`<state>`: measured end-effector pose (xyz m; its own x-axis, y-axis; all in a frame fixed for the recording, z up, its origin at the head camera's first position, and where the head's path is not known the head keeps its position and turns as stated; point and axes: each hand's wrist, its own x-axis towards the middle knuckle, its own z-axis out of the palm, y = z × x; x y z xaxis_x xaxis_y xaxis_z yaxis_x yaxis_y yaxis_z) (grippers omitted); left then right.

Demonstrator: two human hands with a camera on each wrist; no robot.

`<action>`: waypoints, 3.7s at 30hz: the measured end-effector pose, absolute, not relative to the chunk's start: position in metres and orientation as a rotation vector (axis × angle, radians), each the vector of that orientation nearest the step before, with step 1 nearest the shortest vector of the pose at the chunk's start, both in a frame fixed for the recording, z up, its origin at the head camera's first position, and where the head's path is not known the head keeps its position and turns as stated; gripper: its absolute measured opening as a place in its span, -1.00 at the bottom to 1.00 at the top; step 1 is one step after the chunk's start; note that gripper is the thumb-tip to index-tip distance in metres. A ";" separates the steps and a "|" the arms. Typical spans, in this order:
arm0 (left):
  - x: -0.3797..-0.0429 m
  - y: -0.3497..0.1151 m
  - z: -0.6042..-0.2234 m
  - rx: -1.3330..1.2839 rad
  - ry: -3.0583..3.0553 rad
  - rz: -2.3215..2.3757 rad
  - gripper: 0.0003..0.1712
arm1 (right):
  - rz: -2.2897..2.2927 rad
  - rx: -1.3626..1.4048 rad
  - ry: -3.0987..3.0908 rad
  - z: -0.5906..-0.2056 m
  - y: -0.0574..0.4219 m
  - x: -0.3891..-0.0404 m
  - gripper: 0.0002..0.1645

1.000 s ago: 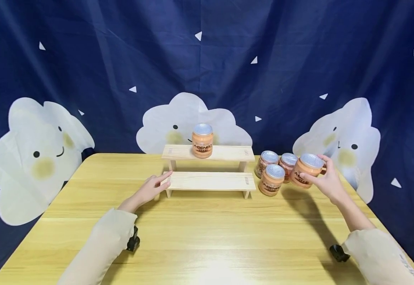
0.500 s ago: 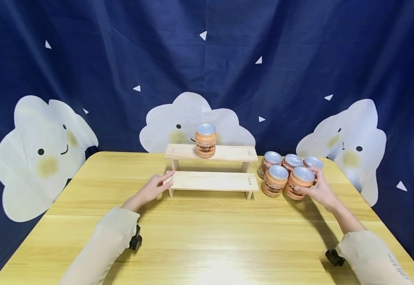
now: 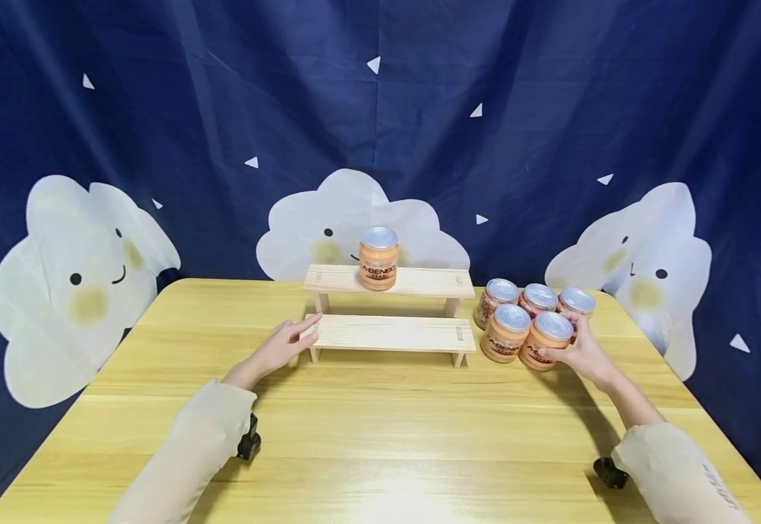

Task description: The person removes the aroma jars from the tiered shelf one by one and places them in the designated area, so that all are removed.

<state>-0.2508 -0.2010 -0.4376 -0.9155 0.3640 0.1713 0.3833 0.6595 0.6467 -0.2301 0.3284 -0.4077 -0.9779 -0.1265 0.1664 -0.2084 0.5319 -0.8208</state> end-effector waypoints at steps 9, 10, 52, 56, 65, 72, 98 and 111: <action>-0.248 -0.200 -0.438 -0.619 -2.820 -1.120 -0.43 | 1.299 0.535 -2.589 -0.406 0.331 -0.232 -0.04; -0.247 -0.200 -0.437 -0.619 -2.818 -1.122 -0.43 | 1.278 0.566 -2.567 -0.405 0.331 -0.232 -0.04; -0.248 -0.200 -0.438 -0.603 -2.833 -1.147 -0.43 | 1.224 0.711 -2.430 -0.365 0.169 -0.284 -0.23; -0.249 -0.200 -0.439 -0.613 -2.827 -1.141 -0.43 | 1.180 0.725 -2.430 -0.361 0.152 -0.287 -0.20; -0.250 -0.200 -0.439 -0.635 -2.809 -1.149 -0.43 | 1.405 0.775 -2.416 -0.341 0.115 -0.298 -0.14; -0.249 -0.201 -0.438 -0.606 -2.825 -1.142 -0.43 | 1.599 0.739 -2.471 -0.334 0.092 -0.310 -0.02; -0.249 -0.200 -0.438 -0.638 -2.813 -1.151 -0.43 | 1.605 0.663 -2.457 -0.319 0.099 -0.307 -0.05; -0.250 -0.200 -0.438 -0.617 -2.820 -1.147 -0.44 | 1.432 0.552 -2.478 -0.310 0.171 -0.289 -0.05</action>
